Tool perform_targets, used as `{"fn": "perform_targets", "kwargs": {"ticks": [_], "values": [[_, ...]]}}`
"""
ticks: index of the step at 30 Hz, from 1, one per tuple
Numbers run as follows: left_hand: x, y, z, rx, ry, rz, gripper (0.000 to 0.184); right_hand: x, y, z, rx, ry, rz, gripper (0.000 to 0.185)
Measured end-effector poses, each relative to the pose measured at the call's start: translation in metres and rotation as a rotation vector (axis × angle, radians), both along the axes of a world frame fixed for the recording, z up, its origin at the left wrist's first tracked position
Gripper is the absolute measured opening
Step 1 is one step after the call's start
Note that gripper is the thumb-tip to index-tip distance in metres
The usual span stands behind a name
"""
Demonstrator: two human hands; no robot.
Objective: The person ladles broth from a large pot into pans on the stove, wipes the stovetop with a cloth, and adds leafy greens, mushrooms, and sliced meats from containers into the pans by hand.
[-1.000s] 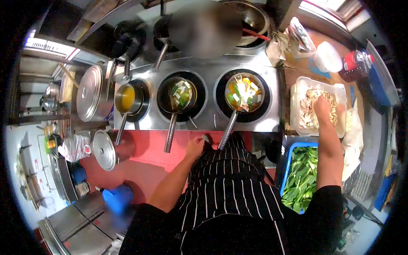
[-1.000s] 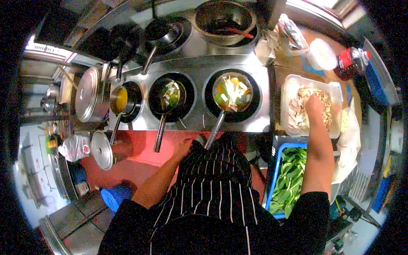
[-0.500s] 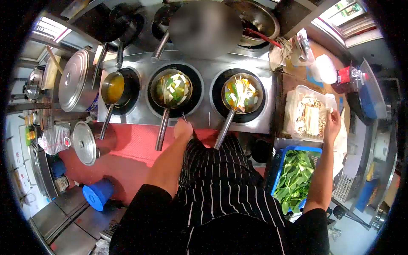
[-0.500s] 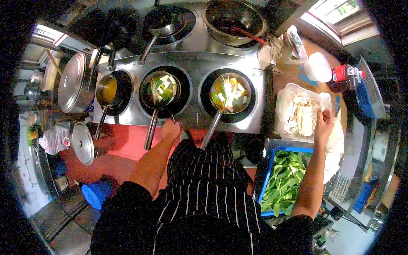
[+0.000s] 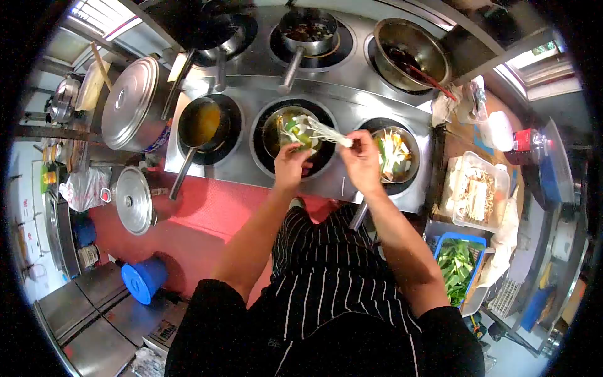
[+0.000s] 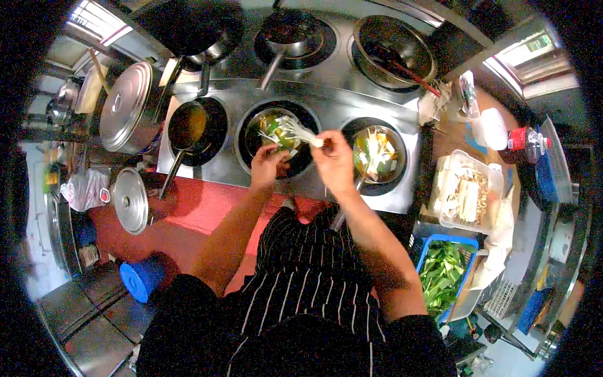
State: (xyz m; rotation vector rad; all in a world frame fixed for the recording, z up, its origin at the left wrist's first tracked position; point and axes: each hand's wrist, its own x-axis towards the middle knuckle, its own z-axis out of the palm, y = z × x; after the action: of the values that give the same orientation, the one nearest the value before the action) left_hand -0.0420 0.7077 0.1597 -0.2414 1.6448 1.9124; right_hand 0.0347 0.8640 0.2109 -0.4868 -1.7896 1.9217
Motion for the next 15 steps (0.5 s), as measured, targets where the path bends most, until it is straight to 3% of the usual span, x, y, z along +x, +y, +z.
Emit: {"fn": "perform_targets", "kwargs": {"ticks": [2, 3, 5, 6, 7, 9, 10, 15], "values": [[-0.02, -0.006, 0.012, 0.216, -0.238, -0.034, 0.041, -0.022, -0.024, -0.027, 0.164, -0.126, -0.011, 0.021], [-0.032, -0.008, -0.004, 0.342, -0.398, -0.103, 0.04, -0.029, -0.034, -0.035, 0.31, -0.161, -0.008, 0.023], [-0.036, -0.008, -0.04, 0.474, -0.43, -0.079, 0.035, -0.035, -0.053, -0.038, 0.505, -0.185, 0.046, 0.025], [-0.034, -0.013, -0.013, 0.289, -0.315, -0.063, 0.028, -0.034, -0.057, -0.041, 0.509, -0.193, 0.124, 0.023], [-0.035, -0.017, -0.016, 0.291, -0.312, -0.061, 0.028, -0.034, -0.061, -0.041, 0.511, -0.19, 0.125, 0.023], [-0.035, -0.02, -0.027, 0.228, -0.335, -0.013, 0.023, -0.033, -0.067, -0.044, 0.276, -0.405, 0.193, 0.023], [-0.037, -0.022, -0.036, 0.2, -0.346, 0.018, 0.02, -0.034, -0.07, -0.051, 0.31, -0.411, 0.105, 0.024], [-0.039, -0.036, -0.051, 0.349, -0.467, -0.07, 0.018, -0.045, -0.071, -0.08, 0.161, -0.485, 0.109, 0.015]]}}
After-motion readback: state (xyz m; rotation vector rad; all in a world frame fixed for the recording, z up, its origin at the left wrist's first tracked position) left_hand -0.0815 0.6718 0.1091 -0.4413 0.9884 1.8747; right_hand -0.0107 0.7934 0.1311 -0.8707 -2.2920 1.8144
